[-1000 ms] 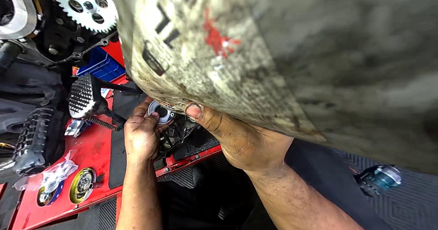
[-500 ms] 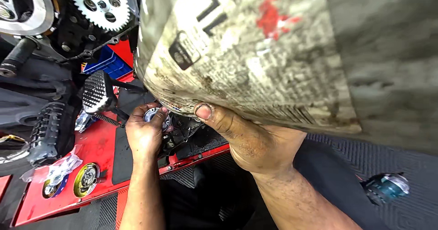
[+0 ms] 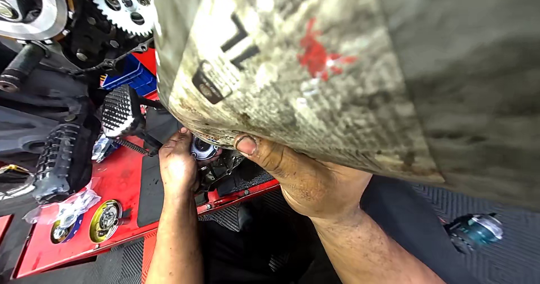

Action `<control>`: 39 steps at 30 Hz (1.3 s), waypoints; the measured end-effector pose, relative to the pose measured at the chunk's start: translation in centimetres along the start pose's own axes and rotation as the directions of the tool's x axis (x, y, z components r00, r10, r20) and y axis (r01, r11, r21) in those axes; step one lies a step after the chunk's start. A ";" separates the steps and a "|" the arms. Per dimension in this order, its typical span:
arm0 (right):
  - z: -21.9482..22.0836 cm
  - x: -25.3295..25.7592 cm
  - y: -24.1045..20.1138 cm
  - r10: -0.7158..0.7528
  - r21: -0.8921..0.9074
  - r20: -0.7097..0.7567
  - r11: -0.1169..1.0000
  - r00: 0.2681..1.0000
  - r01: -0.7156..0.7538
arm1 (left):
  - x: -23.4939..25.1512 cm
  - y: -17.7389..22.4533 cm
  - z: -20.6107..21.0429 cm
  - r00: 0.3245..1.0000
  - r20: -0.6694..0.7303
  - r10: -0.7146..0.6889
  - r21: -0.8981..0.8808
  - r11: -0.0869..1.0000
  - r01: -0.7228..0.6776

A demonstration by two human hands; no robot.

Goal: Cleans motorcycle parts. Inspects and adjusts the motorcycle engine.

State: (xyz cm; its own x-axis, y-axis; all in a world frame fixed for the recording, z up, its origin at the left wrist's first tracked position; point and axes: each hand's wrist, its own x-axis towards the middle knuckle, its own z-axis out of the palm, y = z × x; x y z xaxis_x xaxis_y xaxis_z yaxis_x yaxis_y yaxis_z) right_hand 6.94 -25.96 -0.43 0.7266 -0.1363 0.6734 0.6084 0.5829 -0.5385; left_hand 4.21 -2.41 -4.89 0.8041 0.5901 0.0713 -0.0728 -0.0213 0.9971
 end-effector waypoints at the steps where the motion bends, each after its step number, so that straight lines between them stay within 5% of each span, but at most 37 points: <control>1: -0.1 0.0 0.1 -0.004 -0.006 -0.002 1.000 1.000 0.004 | 0.0 0.0 0.0 1.000 0.009 -0.014 -0.017 1.000 0.014; 8: -0.3 -0.1 0.3 -0.020 -0.112 0.005 0.993 1.000 0.020 | -0.2 0.0 0.0 0.995 0.093 -0.023 -0.020 0.999 0.025; 15: -0.1 0.2 0.1 -0.009 -0.075 0.015 0.997 1.000 0.010 | -0.4 -0.4 0.5 0.977 0.025 0.210 0.347 0.915 -0.205; 21: -0.2 0.5 -0.1 0.005 -0.096 0.038 0.995 0.999 -0.001 | -0.5 -0.6 0.4 0.967 0.004 0.254 0.542 0.812 -0.216; 27: 0.4 0.5 0.3 0.023 -0.084 0.010 0.996 1.000 -0.022 | -2.8 3.3 2.1 0.992 0.074 0.106 0.435 0.891 -0.128; 32: 1.4 1.8 0.8 0.162 0.260 -0.198 0.960 0.967 -0.108 | -2.1 3.2 2.4 0.999 0.025 0.047 0.180 0.982 -0.051; 39: -4.9 6.0 0.6 0.550 0.493 -0.417 0.806 0.724 -0.328 | -1.8 3.5 1.8 0.996 -0.045 -0.073 0.000 0.997 0.073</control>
State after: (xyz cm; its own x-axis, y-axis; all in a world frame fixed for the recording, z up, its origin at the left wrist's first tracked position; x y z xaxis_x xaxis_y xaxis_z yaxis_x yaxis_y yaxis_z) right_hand 13.28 -30.36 0.79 0.9935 -0.1123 -0.0198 0.0948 0.9096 -0.4046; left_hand 3.59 -4.98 -1.45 0.7799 0.6259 -0.0032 -0.0138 0.0223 0.9997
